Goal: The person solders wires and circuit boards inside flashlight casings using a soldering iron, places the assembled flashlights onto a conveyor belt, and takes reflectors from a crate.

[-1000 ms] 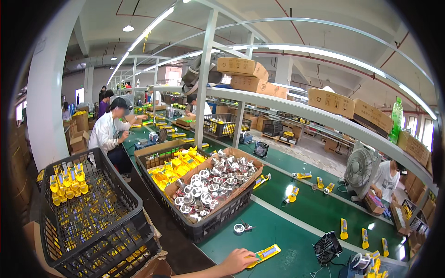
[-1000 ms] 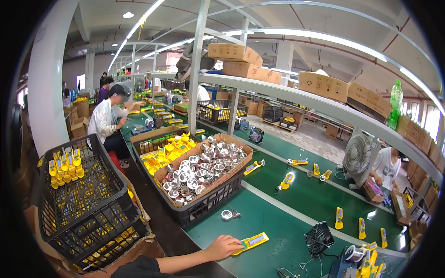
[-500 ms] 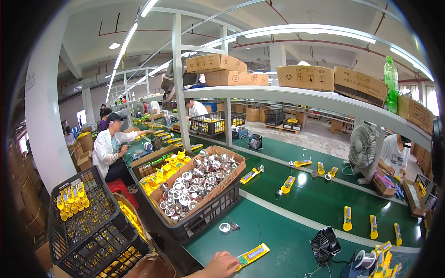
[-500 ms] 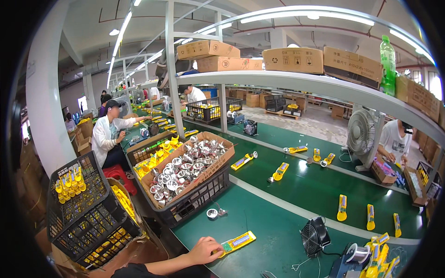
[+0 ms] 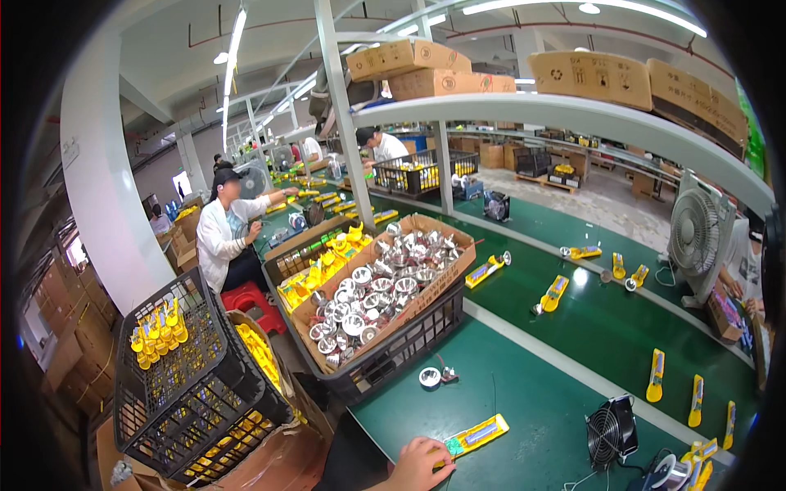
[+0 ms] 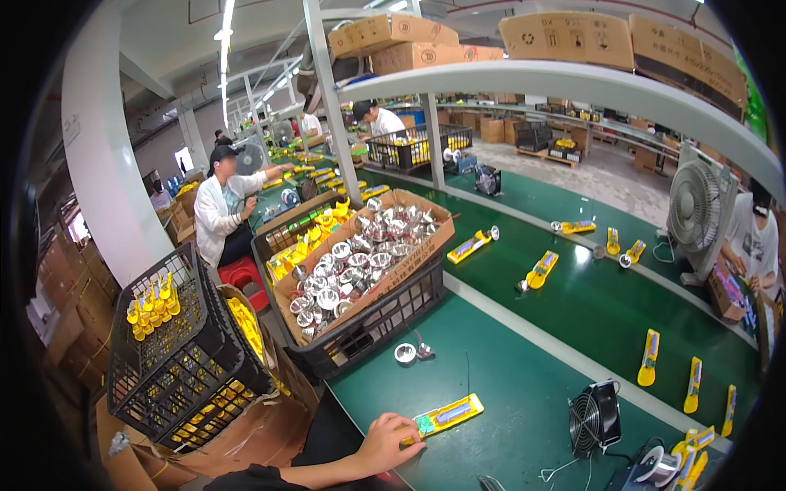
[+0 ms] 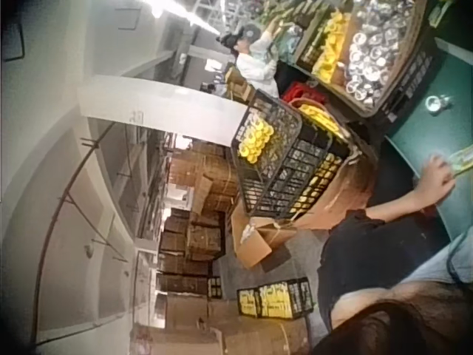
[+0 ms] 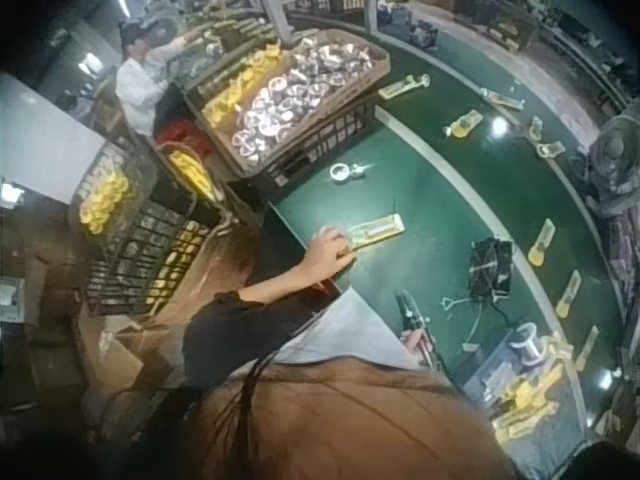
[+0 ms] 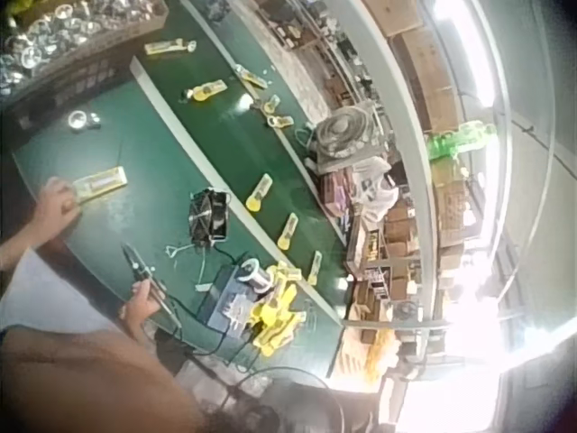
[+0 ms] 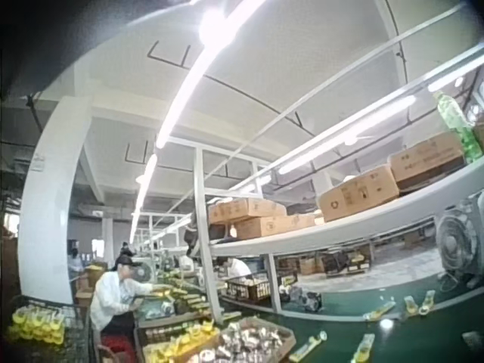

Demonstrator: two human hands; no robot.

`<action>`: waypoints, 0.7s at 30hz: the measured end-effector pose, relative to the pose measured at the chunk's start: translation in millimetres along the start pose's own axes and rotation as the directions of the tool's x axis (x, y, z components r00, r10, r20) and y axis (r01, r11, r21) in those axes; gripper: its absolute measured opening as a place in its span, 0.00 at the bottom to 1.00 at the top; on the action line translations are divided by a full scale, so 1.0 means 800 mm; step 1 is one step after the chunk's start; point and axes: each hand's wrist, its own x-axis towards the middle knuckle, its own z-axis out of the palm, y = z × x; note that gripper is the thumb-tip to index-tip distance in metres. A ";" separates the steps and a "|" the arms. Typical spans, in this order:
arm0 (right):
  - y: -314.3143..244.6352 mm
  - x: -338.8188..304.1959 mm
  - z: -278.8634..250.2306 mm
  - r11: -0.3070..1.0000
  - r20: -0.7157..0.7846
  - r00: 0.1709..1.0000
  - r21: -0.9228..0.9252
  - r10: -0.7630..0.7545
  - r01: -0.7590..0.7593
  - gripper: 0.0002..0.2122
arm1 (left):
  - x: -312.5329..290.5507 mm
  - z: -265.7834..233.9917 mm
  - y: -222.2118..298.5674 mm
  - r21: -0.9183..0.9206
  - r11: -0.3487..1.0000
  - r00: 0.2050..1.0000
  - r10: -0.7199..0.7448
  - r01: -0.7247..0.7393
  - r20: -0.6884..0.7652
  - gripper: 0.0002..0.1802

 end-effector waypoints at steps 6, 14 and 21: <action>-0.006 0.002 0.016 0.984 -0.025 0.986 -0.073 -0.162 0.160 0.05 | -0.007 0.005 -0.029 -0.172 0.966 0.977 0.172 -0.192 -0.127 0.07; -0.011 0.011 0.024 0.966 -0.093 0.969 -0.150 -0.227 0.212 0.04 | 0.113 -0.055 -0.072 -0.301 0.941 0.944 0.047 -0.151 -0.327 0.09; -0.015 0.002 0.027 0.949 -0.043 0.965 -0.198 -0.260 0.247 0.05 | 0.222 -0.023 -0.124 0.013 0.930 0.930 -0.367 0.367 -0.011 0.16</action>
